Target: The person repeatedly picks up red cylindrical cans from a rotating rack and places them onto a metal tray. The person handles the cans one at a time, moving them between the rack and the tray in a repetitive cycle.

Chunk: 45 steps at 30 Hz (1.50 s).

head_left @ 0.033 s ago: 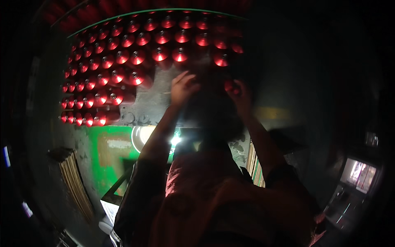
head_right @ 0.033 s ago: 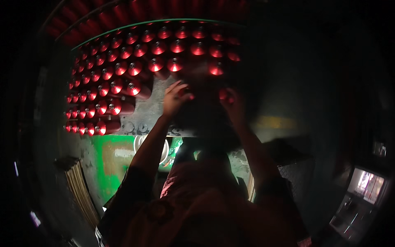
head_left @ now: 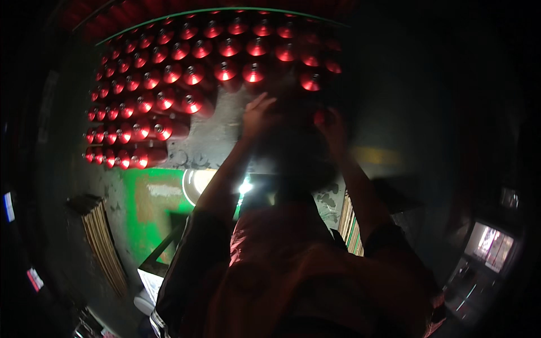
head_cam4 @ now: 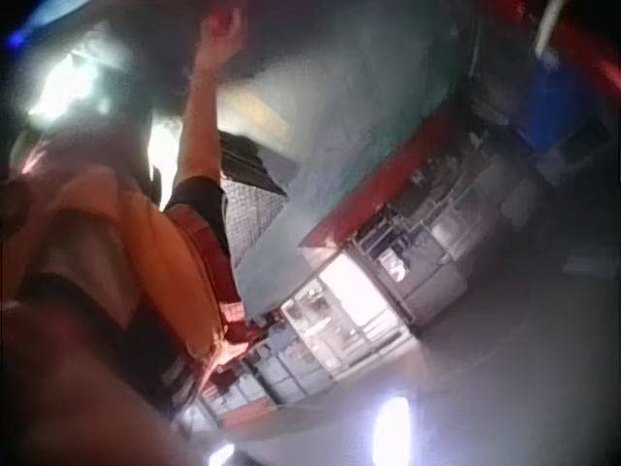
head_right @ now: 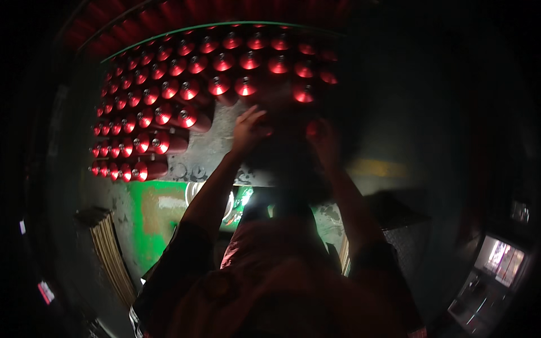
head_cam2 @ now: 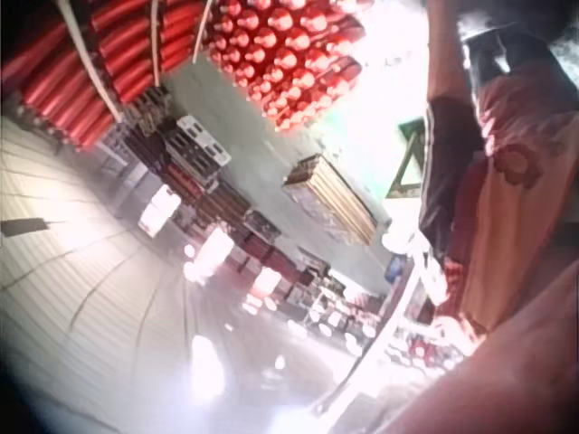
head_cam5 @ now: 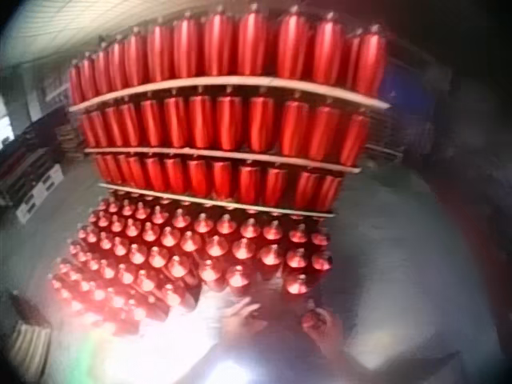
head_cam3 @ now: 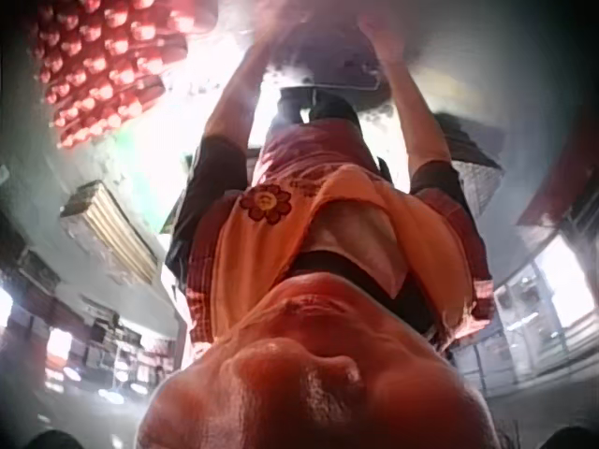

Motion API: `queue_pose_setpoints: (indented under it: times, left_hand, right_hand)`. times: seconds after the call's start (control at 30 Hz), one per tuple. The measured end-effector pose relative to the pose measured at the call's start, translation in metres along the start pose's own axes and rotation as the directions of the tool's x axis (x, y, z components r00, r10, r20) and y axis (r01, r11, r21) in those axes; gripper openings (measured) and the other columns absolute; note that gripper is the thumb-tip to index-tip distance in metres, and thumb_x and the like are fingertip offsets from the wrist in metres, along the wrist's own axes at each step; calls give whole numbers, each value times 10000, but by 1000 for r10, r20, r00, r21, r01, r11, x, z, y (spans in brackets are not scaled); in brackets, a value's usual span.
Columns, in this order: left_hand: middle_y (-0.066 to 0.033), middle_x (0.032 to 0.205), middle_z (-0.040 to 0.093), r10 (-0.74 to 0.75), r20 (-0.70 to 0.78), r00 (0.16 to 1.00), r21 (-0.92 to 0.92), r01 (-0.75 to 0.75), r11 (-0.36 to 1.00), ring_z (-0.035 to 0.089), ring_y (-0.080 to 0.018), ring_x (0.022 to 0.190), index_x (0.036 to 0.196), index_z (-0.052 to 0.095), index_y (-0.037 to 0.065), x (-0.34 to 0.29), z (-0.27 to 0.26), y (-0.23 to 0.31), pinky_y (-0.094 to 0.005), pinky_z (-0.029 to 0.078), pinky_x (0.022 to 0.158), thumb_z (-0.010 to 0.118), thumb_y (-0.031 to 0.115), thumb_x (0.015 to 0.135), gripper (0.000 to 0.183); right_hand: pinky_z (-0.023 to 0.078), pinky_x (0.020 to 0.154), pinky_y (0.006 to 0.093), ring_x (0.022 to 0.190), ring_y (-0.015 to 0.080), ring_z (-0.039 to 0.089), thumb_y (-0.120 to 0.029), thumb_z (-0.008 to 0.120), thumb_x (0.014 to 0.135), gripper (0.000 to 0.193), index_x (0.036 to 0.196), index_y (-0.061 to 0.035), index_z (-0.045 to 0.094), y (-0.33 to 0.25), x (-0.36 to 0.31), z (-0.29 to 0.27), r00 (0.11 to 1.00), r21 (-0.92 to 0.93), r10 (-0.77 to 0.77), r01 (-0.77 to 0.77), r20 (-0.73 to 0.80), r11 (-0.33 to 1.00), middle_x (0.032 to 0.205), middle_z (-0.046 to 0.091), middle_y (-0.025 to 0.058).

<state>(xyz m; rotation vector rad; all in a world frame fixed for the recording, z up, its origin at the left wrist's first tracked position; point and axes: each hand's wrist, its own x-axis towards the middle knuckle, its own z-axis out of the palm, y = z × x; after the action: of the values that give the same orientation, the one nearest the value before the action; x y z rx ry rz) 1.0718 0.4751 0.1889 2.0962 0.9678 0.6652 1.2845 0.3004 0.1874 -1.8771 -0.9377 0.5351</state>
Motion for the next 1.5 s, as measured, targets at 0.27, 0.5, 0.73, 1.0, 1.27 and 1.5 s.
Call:
queue_pose_setpoints:
  times: [0.27,0.5,0.73,1.0,1.27,1.5]
  left_hand:
    - [-121,1292,553,-29,-29,999,-98,26,995,572,-321,1155,1212,648,130,-31,19,-30,-413,485,971,784,140,775,457]
    - [-124,1304,537,-426,53,903,-417,408,812,522,-286,1239,1179,682,112,-109,-32,1,-363,451,1024,798,24,730,472]
    - [-139,1412,472,-345,196,918,60,340,938,496,-325,1274,1230,659,144,-130,-51,8,-391,460,1023,826,129,720,536]
    - [-151,1512,396,22,47,999,-7,-22,1000,443,-346,1334,1342,590,148,-28,-77,-7,-428,380,1098,787,72,701,675]
    - [-117,1482,393,76,-116,990,334,-33,942,386,-368,1325,1238,659,326,102,3,-28,-451,397,1062,831,143,689,604]
    - [-61,1360,513,-36,-32,999,232,43,972,508,-297,1181,1100,743,260,99,-22,-12,-378,460,970,824,119,700,432]
  right_hand:
    - [457,997,349,1177,268,568,-224,747,844,434,1254,-124,645,43,10,4,976,150,202,-212,81,966,1292,569,123]
    - [462,987,358,1162,269,555,-176,768,803,328,1127,-200,722,-15,-34,19,934,-110,-35,79,356,991,1293,531,90]
    - [447,1008,408,1247,312,493,-242,802,766,469,1218,-212,679,-35,-80,66,924,-48,-13,34,382,998,1370,481,117]
    - [310,1131,488,1362,389,312,-273,836,721,655,1334,-249,606,-55,31,12,955,-356,-245,290,165,888,1531,283,165]
    - [389,1084,457,1335,387,341,-177,829,718,558,1228,-341,673,-8,110,47,956,-414,-279,291,91,862,1513,305,139]
    - [446,1018,382,1242,317,478,-137,812,738,489,1188,-293,702,-2,121,22,934,-369,-357,334,6,867,1403,459,102]
